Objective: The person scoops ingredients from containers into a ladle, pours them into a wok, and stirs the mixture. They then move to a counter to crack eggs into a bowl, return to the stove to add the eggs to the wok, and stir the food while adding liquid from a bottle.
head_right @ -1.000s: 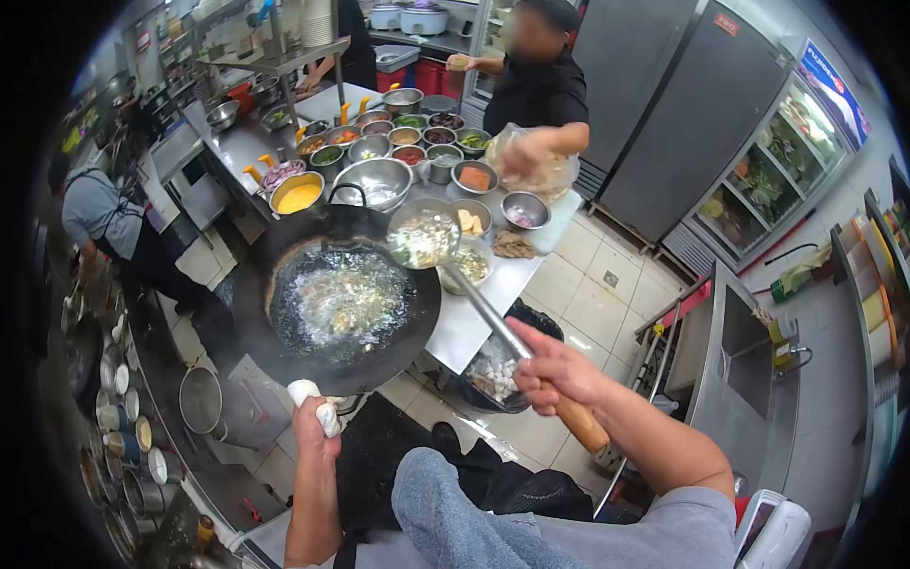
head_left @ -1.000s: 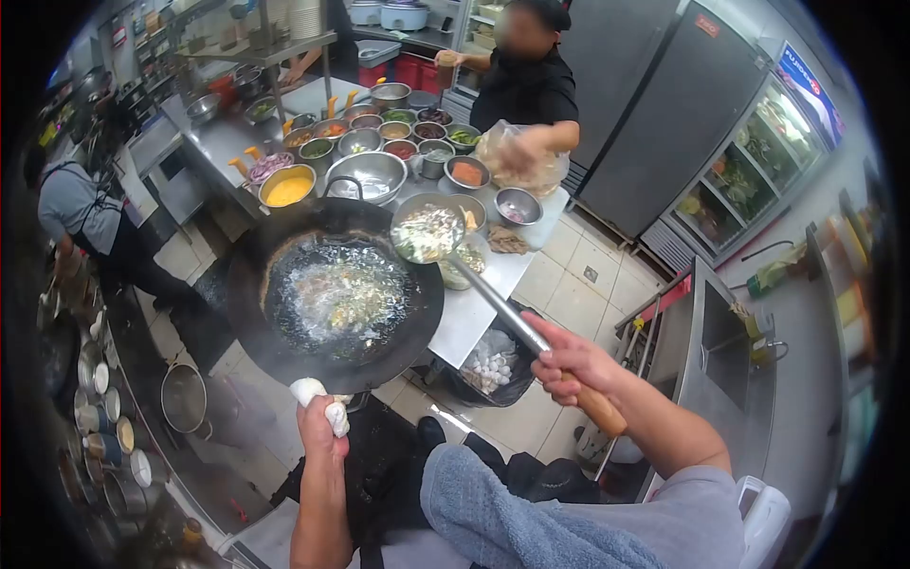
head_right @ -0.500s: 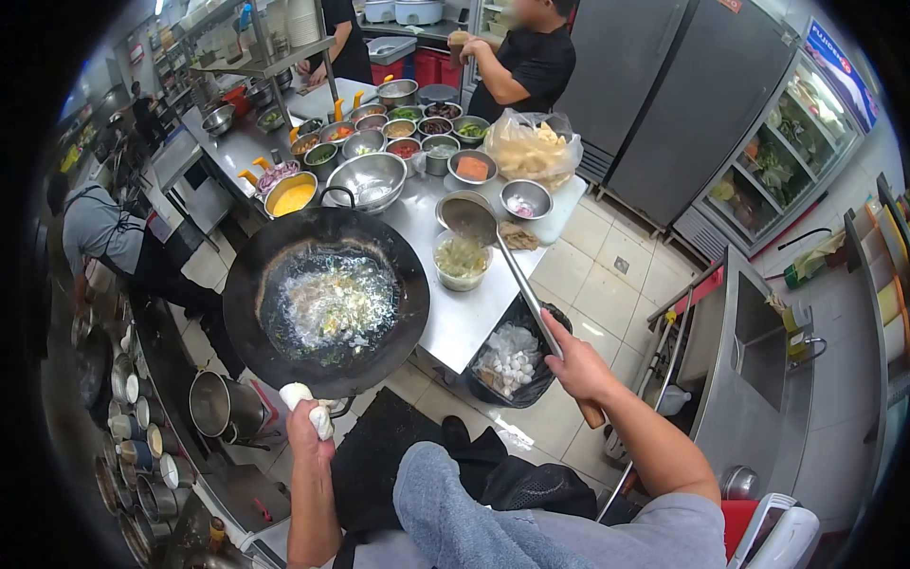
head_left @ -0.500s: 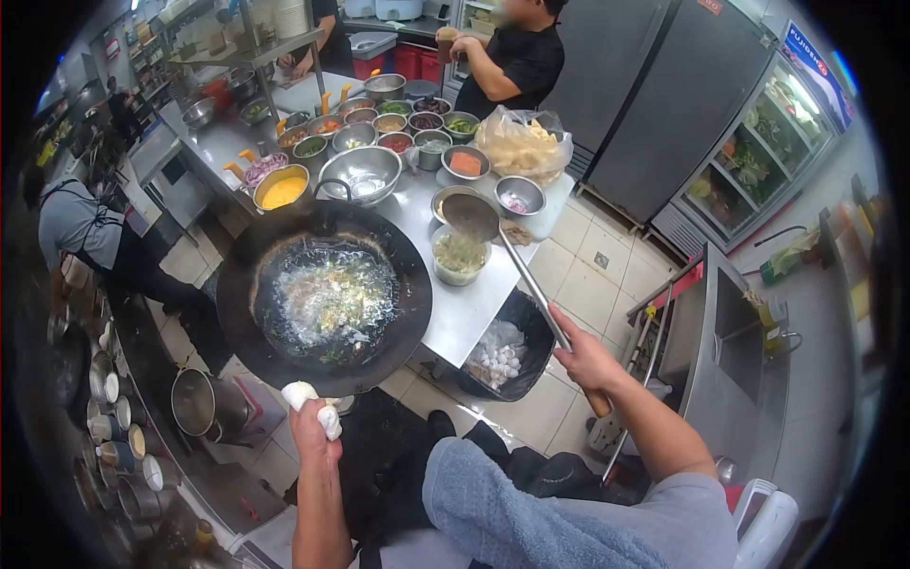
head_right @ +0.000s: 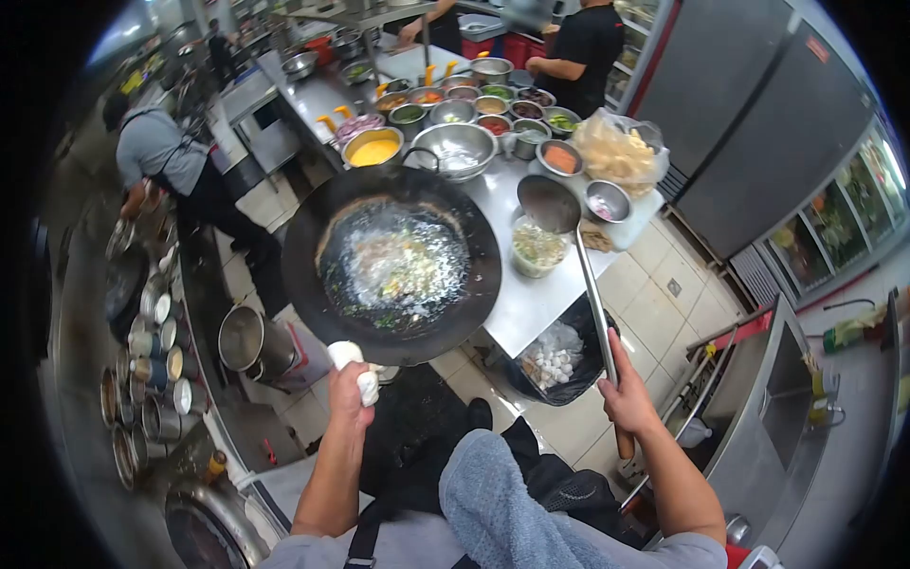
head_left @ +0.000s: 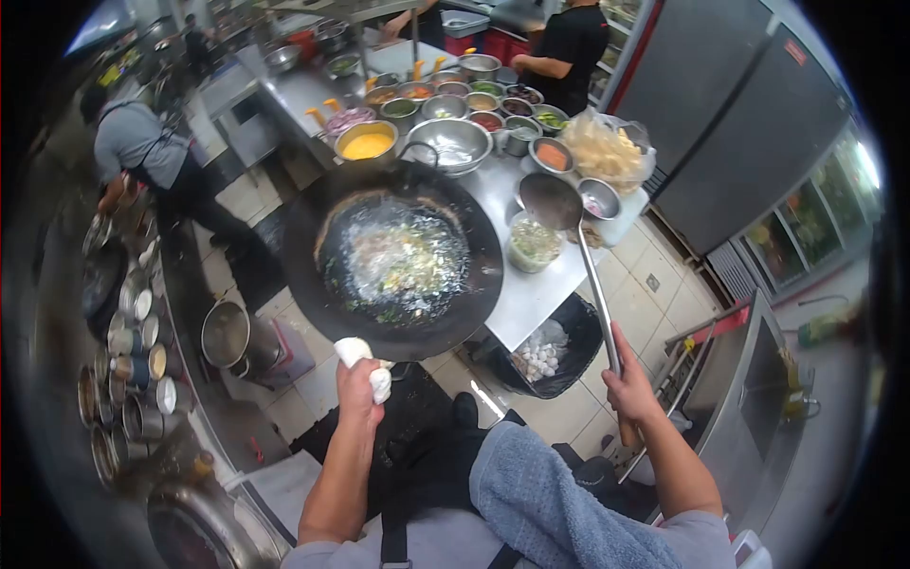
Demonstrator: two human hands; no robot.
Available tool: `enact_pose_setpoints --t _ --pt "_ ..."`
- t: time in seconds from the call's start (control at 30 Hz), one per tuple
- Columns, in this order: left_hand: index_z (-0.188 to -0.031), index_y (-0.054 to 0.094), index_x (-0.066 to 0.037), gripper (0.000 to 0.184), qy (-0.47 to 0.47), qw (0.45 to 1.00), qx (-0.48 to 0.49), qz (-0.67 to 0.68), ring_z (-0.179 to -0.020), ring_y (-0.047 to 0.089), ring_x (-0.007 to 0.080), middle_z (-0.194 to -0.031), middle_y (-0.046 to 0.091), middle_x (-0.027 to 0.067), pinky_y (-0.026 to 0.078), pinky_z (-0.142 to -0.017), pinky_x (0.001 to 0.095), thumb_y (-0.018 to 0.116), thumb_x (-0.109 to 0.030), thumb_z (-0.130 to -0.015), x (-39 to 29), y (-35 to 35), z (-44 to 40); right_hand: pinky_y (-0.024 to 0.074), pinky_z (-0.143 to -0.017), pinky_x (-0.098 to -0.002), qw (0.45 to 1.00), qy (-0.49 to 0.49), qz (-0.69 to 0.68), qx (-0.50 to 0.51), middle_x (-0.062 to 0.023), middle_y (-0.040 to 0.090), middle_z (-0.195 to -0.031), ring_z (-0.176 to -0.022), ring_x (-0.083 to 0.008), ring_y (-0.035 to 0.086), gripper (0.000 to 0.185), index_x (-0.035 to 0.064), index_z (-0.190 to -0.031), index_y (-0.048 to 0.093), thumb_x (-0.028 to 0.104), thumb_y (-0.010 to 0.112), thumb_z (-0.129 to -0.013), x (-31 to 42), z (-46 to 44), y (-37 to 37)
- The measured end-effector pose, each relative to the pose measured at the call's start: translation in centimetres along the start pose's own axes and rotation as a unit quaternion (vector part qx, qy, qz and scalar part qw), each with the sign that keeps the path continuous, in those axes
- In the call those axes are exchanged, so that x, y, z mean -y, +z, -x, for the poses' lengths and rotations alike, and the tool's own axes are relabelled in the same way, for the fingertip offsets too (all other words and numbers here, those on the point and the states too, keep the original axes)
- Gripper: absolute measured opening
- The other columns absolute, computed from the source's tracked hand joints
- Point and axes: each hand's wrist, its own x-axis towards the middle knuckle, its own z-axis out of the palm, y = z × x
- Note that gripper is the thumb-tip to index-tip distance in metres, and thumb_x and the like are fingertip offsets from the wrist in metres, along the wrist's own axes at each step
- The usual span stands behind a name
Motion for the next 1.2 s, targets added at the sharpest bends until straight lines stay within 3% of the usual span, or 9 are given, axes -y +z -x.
enact_pose_setpoints --t 0.13,0.27,0.33,0.43,0.57,0.87,0.97,1.07,1.2 --pt "-0.099 0.053 -0.006 0.028 0.036 0.999 -0.012 0.013 -0.064 0.057 0.0146 -0.079 0.055 0.0029 0.045 -0.052 0.0288 0.057 -0.003 -0.072 -0.1 -0.3 0.7 0.0436 -0.045 -0.0263 0.979 0.06 -0.13 0.143 -0.0075 0.062 -0.091 -0.051 -0.011 0.05 0.083 0.0213 -0.154 0.015 -0.005 0.051 -0.084 5.9 -0.6 0.1" --pt "-0.099 0.052 -0.006 0.027 0.04 0.999 -0.005 0.015 -0.064 0.057 0.0143 -0.079 0.056 0.003 0.045 -0.051 0.0286 0.057 -0.003 -0.072 -0.6 -1.4 1.7 0.0509 -0.058 -0.0359 0.983 -0.006 0.013 0.181 -0.0168 0.066 -0.094 -0.062 -0.0239 0.062 0.082 0.0228 -0.154 0.013 0.001 0.053 -0.085 6.6 -5.8 3.7" --pt "-0.099 0.052 -0.006 0.027 0.034 0.999 -0.009 0.014 -0.062 0.056 0.0139 -0.078 0.056 0.0029 0.045 -0.05 0.0284 0.057 -0.003 -0.072 -0.9 -2.0 1.9 0.05 -0.078 -0.045 0.954 -0.213 0.189 0.097 -0.0281 0.064 -0.103 -0.083 -0.0408 0.065 0.08 0.023 -0.153 0.013 0.006 0.053 -0.086 5.5 -8.5 6.2" --pt "-0.098 0.052 -0.006 0.026 0.013 1.0 0.0 0.019 -0.057 0.055 0.0127 -0.076 0.055 0.0023 0.043 -0.047 0.0276 0.057 -0.003 -0.073 -1.2 -3.0 2.0 0.0427 -0.093 -0.0484 0.956 -0.109 0.195 0.189 -0.0346 0.058 -0.111 -0.104 -0.0496 0.057 0.08 0.0226 -0.153 0.014 0.008 0.053 -0.085 8.7 -8.5 7.4" --pt "-0.096 0.052 -0.007 0.023 0.011 1.0 -0.004 0.017 -0.055 0.053 0.0121 -0.074 0.053 0.0017 0.042 -0.045 0.0266 0.056 -0.004 -0.073 -2.0 -3.9 2.2 0.0445 -0.093 -0.047 0.918 -0.238 0.195 0.249 -0.0309 0.06 -0.113 -0.103 -0.048 0.058 0.084 0.0258 -0.153 0.014 0.003 0.054 -0.083 6.9 -6.0 6.1" --pt "-0.104 0.05 -0.004 0.031 0.032 0.999 0.001 0.022 -0.068 0.058 0.0136 -0.084 0.055 0.0047 0.048 -0.055 0.0271 0.055 0.0 -0.074 -2.3 -5.5 2.4 0.0444 -0.088 -0.0503 0.94 -0.142 0.269 0.155 -0.0348 0.06 -0.103 -0.099 -0.0492 0.058 0.083 0.0256 -0.153 0.01 0.005 0.052 -0.084 10.6 -8.1 7.2" --pt "-0.102 0.049 -0.004 0.031 0.071 0.997 -0.033 0.019 -0.067 0.056 0.0128 -0.083 0.053 0.0038 0.048 -0.054 0.0271 0.056 0.002 -0.072 -2.1 -4.1 2.0 0.0509 -0.075 -0.0467 0.928 -0.207 0.266 0.156 -0.0276 0.064 -0.089 -0.079 -0.041 0.065 0.084 0.0236 -0.154 0.009 0.006 0.053 -0.085 12.3 -7.3 7.8" --pt "-0.098 0.048 -0.004 0.03 0.105 0.993 -0.047 0.021 -0.064 0.055 0.0132 -0.081 0.051 0.0036 0.047 -0.052 0.0278 0.055 0.005 -0.07 -2.0 -2.9 1.1 0.0423 -0.043 -0.0264 0.936 0.068 0.018 0.344 -0.0021 0.045 -0.065 -0.047 -0.0105 0.045 0.08 0.0242 -0.155 0.005 0.008 0.051 -0.091 15.6 -4.4 9.0" --pt "-0.097 0.047 -0.003 0.028 0.096 0.992 -0.087 0.002 -0.059 0.053 0.0126 -0.08 0.05 0.0045 0.045 -0.045 0.0281 0.055 0.004 -0.07 -1.5 -1.6 0.7 0.036 -0.042 -0.0235 0.81 0.269 -0.287 0.434 -0.0009 0.039 -0.071 -0.044 -0.0065 0.034 0.073 0.0331 -0.153 0.01 0.004 0.043 -0.095 17.5 -2.0 9.9"
